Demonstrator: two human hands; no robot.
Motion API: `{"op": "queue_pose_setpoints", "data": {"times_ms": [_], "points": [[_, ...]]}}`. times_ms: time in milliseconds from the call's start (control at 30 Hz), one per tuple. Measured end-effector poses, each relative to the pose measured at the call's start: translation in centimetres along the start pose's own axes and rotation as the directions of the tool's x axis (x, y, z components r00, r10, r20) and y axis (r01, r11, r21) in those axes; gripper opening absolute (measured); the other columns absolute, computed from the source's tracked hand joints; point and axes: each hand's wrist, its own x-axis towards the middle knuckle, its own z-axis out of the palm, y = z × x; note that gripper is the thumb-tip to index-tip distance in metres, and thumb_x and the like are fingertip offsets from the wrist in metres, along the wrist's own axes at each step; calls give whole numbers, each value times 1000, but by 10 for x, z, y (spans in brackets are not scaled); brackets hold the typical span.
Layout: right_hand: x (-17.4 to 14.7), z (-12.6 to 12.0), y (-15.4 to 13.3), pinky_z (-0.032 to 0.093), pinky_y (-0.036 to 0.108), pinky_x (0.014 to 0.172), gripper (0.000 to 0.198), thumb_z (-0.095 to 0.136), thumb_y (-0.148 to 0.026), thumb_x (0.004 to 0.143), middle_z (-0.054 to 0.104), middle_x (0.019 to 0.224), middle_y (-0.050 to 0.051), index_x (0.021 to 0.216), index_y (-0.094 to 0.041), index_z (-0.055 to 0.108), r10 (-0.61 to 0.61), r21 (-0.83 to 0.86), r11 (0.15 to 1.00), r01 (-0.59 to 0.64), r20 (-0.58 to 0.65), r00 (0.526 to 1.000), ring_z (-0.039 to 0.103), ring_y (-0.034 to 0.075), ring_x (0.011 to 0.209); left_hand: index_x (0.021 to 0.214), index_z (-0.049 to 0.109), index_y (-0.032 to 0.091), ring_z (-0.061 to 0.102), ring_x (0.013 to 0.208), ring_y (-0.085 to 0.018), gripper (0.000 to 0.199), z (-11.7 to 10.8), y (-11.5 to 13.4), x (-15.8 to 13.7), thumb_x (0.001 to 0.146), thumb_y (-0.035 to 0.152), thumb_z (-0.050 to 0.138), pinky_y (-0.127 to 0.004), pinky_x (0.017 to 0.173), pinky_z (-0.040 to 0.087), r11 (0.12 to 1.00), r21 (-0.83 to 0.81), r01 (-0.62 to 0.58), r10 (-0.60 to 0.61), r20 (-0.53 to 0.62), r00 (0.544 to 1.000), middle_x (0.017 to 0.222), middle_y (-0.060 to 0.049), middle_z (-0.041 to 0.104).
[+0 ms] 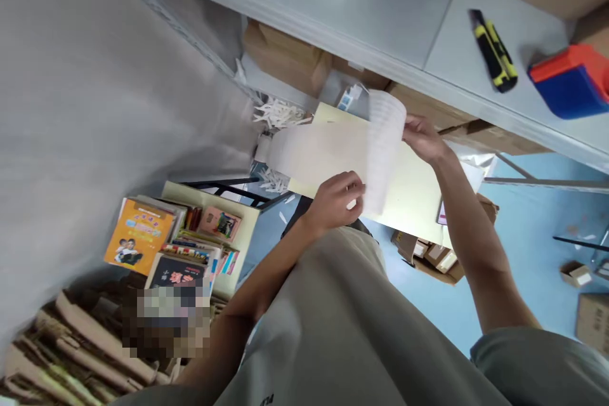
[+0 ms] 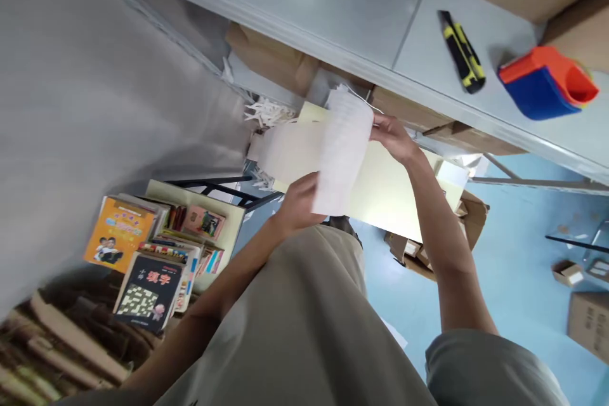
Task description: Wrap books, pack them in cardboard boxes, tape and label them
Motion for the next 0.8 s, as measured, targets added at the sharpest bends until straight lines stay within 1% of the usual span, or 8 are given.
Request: {"op": "queue_pose_setpoints", "data": {"times_ms": [100,200,300,367,433,500,633,800], "points": [[-58,-55,62,66,36,89,47,100,-64,79,87,111,6,88,-24,78,88,30,996,-84,-189,978,80,25,108,139,84,26,78,101,-20,46,64,17,27,105,12,57,-30,93,66,997,-38,-63,68,159,985,114,-8,81],[-114,-100,114,65,34,84,44,95,-62,80,87,111,7,93,-24,77,201,99,979,-176,-379,903,79,22,98,152,79,24,78,116,-23,52,127,22,40,108,11,56,-32,99,65,999,9,-31,25,401,916,125,-11,79],[-165,-133,148,64,32,81,28,84,-49,87,84,103,4,99,-25,75,249,116,966,-229,-644,724,79,19,91,161,74,22,77,128,-27,59,179,21,47,108,8,53,-35,105,63,995,96,13,-68,599,798,136,-14,77],[-194,-141,159,65,34,85,20,74,-43,93,84,107,6,102,-25,76,140,0,972,-235,-802,580,81,20,95,164,73,21,76,132,-29,61,205,18,51,108,7,53,-37,107,62,989,149,21,-117,677,726,142,-16,76],[-215,-133,166,68,39,91,21,65,-39,99,84,115,10,108,-24,78,-11,-156,960,-232,-850,527,81,22,103,162,73,20,74,136,-30,59,224,16,53,108,8,53,-38,108,61,982,190,21,-155,728,668,148,-18,74],[-226,-108,174,70,41,92,27,62,-40,103,84,123,13,116,-24,80,-64,-241,945,-220,-797,600,81,25,109,160,75,18,73,139,-31,56,238,14,53,110,9,51,-39,109,61,975,221,25,-190,765,616,153,-19,73],[-220,-32,205,76,46,95,37,62,-42,105,83,142,17,131,-24,82,113,-227,938,-261,-514,850,81,30,117,169,67,15,71,146,-31,62,256,11,44,109,7,52,-39,117,60,968,240,76,-240,791,563,161,-20,72],[-209,23,241,61,58,133,49,52,-16,105,71,168,21,145,-17,81,282,-451,756,-475,-431,857,65,36,157,172,61,15,62,160,-32,63,241,-12,19,110,23,63,-45,135,52,969,136,208,-241,716,656,173,-20,64]]}}
